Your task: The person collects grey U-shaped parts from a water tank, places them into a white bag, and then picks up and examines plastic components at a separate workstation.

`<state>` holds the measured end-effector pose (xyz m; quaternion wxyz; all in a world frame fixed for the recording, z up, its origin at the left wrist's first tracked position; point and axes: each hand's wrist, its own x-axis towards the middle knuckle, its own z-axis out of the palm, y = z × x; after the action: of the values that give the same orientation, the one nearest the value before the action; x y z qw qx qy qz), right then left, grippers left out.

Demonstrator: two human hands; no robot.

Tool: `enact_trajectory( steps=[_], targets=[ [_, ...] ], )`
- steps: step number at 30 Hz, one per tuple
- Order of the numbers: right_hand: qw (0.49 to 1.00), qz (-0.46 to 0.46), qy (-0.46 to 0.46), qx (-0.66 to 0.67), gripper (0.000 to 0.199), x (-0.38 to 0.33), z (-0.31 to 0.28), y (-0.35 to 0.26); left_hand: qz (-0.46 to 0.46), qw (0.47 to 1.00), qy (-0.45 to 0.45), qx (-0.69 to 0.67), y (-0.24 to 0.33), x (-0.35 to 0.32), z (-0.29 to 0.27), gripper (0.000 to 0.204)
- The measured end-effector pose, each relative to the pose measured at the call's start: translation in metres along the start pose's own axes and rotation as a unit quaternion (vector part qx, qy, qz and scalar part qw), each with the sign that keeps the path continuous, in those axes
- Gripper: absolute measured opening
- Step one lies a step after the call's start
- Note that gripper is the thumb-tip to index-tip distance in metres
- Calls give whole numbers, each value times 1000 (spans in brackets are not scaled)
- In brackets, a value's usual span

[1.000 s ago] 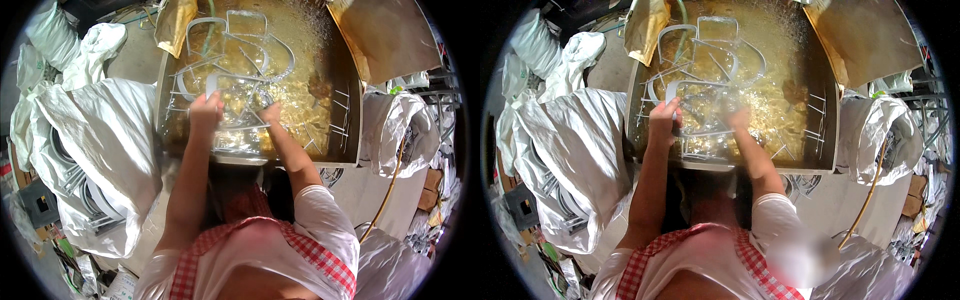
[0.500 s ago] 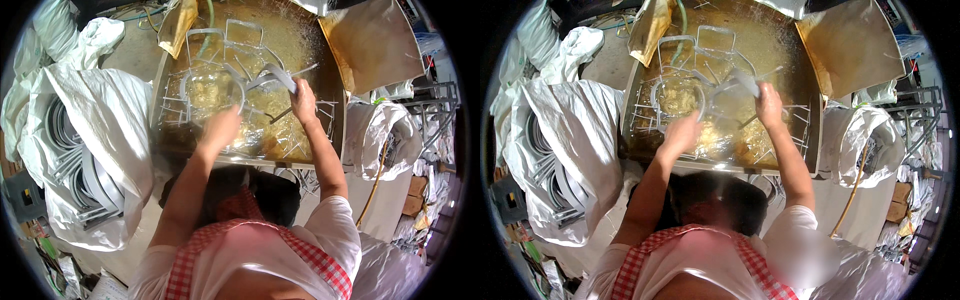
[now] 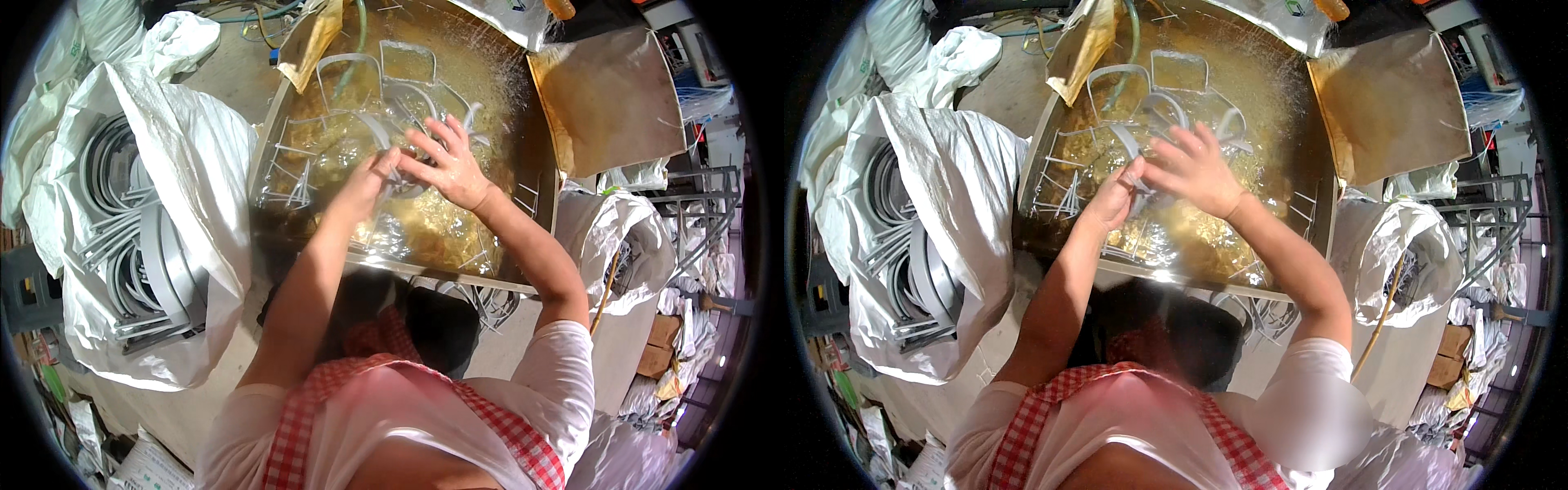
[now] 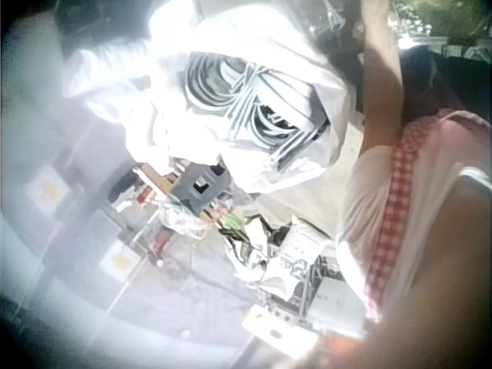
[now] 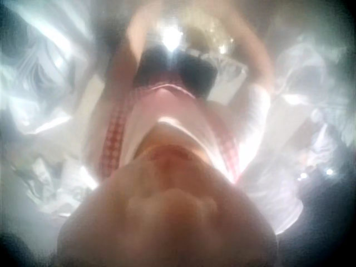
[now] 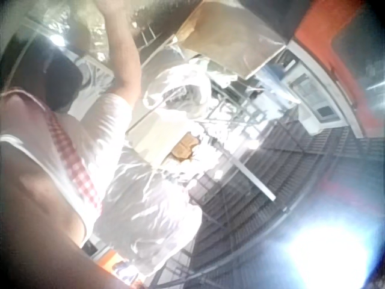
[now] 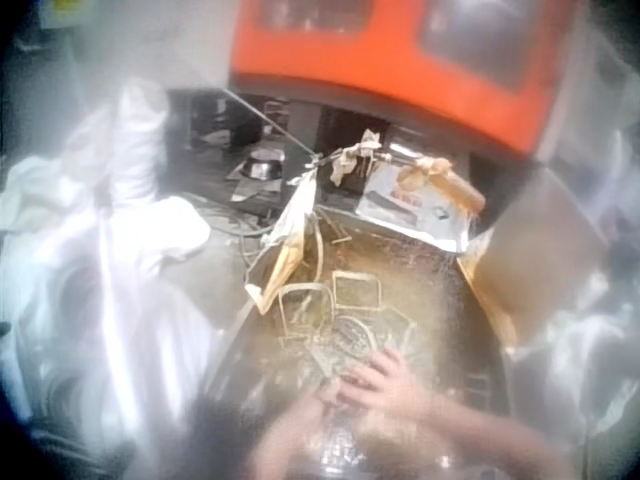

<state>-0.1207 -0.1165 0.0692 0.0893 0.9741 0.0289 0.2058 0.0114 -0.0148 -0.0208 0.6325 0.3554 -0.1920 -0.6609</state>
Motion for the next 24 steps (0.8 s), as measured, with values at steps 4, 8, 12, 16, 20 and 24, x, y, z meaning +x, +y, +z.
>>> enact_trajectory(
  steps=[4, 8, 12, 16, 20, 24],
  targets=[
    [990, 75, 5, 117, 40, -2, 19, -7, 51, 991, -59, -106, 7, -5, -2, 57],
    [978, 29, -37, 203, 41, -14, 25, -10, 28, 990, -23, -137, 3, -6, 3, 51],
    [981, 15, 4, 195, 40, -10, 22, -13, -45, 974, -16, -222, -2, -8, 3, 49],
    [967, 168, -90, 169, 39, 0, 6, -17, -29, 984, -21, -175, 0, -9, 3, 47],
    [980, 95, -25, 172, 43, -19, 0, -7, 56, 990, -16, -130, 4, -6, 9, 47],
    [979, 91, -9, 181, 49, -44, 12, -9, 5, 978, -23, -209, 3, -10, 11, 43]
  ],
)
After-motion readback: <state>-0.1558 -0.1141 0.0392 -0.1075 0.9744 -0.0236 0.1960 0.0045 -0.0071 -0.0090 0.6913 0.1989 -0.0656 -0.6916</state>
